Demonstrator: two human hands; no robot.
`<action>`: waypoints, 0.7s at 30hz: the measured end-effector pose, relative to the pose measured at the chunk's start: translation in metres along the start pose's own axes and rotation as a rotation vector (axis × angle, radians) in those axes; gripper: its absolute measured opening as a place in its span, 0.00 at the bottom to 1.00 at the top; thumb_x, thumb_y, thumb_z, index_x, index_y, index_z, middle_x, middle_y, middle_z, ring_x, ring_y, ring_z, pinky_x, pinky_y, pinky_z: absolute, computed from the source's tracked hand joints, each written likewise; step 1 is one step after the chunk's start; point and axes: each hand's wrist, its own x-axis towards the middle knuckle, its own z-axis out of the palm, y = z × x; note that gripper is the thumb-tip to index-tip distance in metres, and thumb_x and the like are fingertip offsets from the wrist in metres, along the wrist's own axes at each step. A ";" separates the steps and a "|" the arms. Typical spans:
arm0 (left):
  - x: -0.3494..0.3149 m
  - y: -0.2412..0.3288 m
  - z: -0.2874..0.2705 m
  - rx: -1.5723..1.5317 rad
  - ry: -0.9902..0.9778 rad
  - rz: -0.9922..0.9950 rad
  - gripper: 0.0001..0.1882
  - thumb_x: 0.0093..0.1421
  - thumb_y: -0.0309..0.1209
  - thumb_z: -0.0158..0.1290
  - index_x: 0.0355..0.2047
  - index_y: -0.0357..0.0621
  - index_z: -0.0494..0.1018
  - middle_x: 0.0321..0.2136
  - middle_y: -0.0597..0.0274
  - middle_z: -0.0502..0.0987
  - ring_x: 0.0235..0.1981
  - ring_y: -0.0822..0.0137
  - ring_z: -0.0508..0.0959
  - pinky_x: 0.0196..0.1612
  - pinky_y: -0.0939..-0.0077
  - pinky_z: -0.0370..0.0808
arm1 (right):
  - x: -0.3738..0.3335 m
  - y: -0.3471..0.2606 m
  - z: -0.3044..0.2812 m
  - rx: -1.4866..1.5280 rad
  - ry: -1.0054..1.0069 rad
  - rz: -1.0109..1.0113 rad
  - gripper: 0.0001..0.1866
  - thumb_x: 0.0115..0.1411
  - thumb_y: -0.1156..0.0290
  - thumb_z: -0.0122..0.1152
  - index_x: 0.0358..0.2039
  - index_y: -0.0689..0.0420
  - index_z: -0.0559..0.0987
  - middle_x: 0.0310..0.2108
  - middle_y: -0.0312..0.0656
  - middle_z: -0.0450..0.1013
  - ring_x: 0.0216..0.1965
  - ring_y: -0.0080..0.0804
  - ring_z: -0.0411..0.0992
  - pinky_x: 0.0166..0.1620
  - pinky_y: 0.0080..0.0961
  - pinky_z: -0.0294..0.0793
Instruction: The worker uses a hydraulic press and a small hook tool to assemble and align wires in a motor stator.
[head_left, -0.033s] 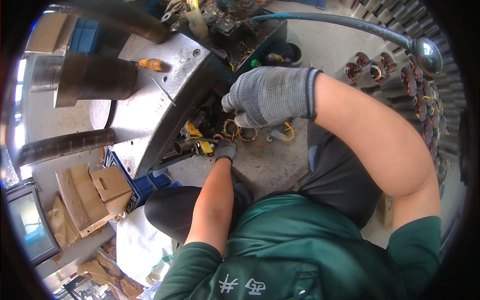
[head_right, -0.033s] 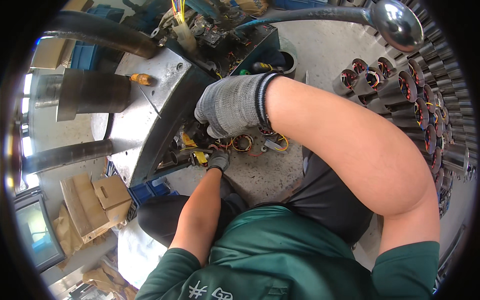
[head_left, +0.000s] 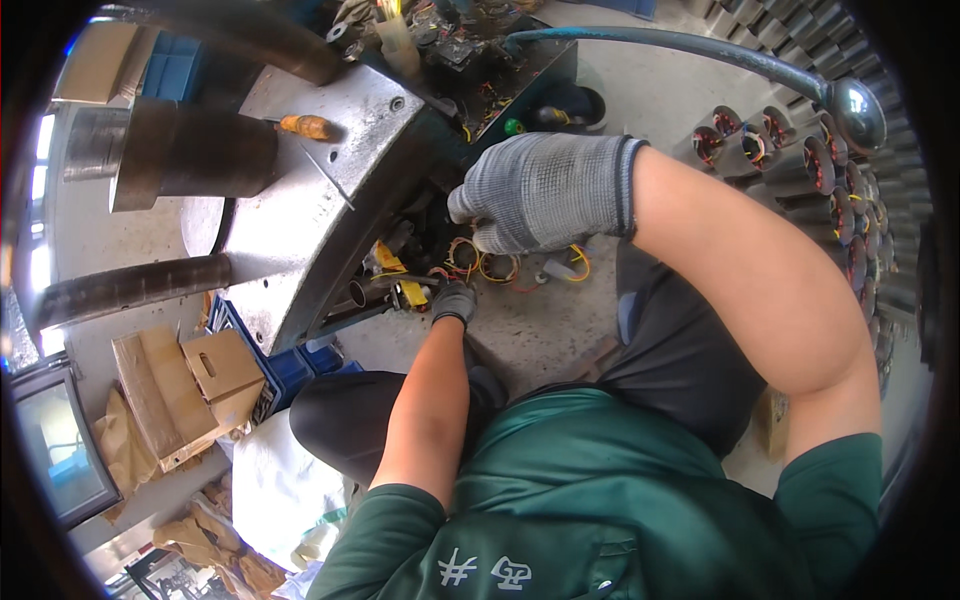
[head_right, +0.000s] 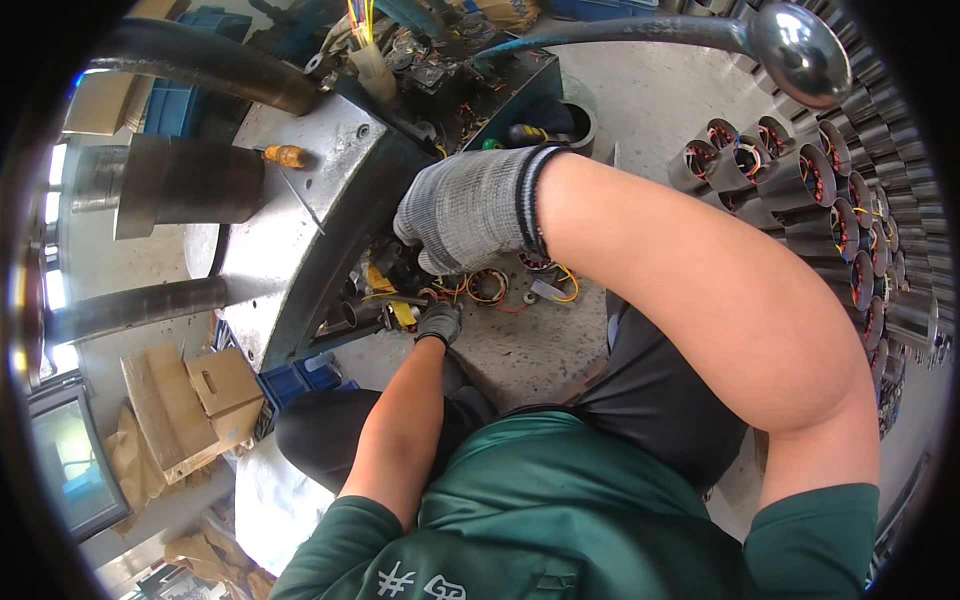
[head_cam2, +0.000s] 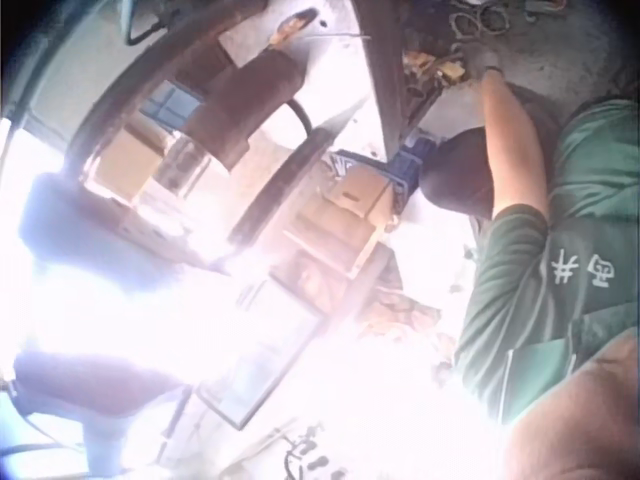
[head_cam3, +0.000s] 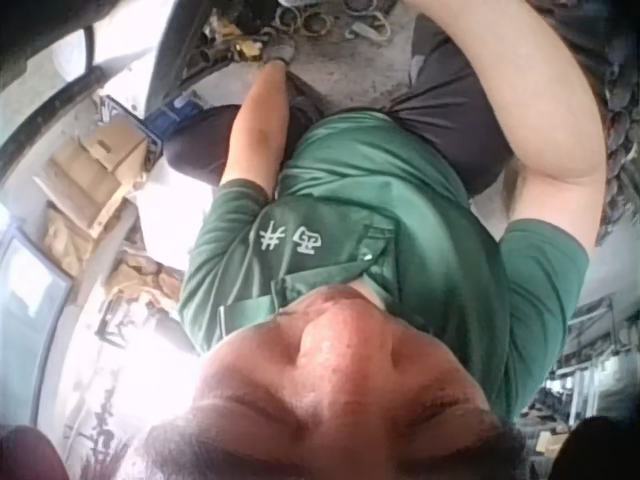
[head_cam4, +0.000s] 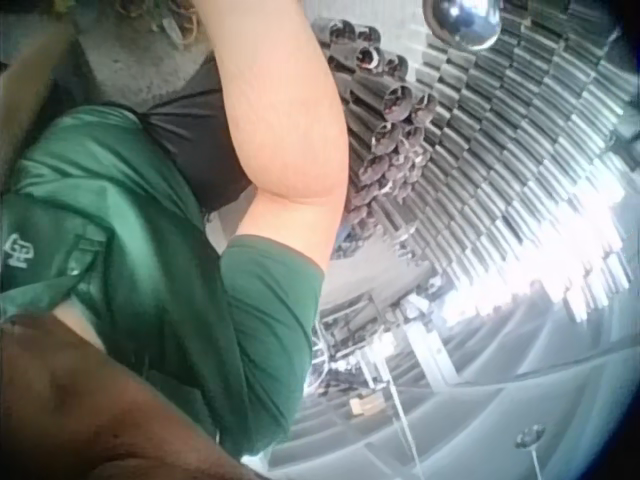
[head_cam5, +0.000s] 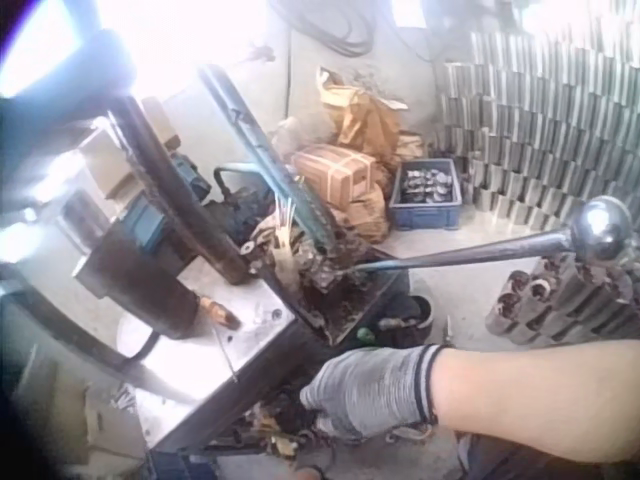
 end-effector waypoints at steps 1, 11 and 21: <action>-0.002 -0.011 -0.007 0.011 0.012 -0.029 0.35 0.71 0.61 0.44 0.46 0.38 0.79 0.39 0.42 0.83 0.42 0.44 0.83 0.51 0.54 0.78 | 0.003 -0.005 -0.004 -0.006 0.010 -0.031 0.18 0.63 0.63 0.62 0.50 0.58 0.83 0.36 0.52 0.81 0.42 0.50 0.81 0.49 0.41 0.80; -0.040 0.036 -0.117 0.036 -0.629 0.285 0.19 0.64 0.29 0.50 0.51 0.33 0.80 0.54 0.39 0.79 0.55 0.42 0.80 0.57 0.51 0.77 | 0.007 -0.012 -0.007 0.030 -0.015 -0.033 0.18 0.62 0.62 0.62 0.49 0.58 0.83 0.36 0.52 0.82 0.41 0.49 0.82 0.49 0.40 0.80; -0.025 -0.018 -0.133 -0.615 -0.024 -0.504 0.30 0.68 0.53 0.46 0.47 0.36 0.81 0.52 0.36 0.80 0.57 0.40 0.77 0.58 0.49 0.73 | 0.010 -0.010 -0.006 -0.006 -0.030 -0.019 0.21 0.63 0.61 0.63 0.53 0.60 0.82 0.41 0.55 0.82 0.47 0.51 0.81 0.54 0.41 0.78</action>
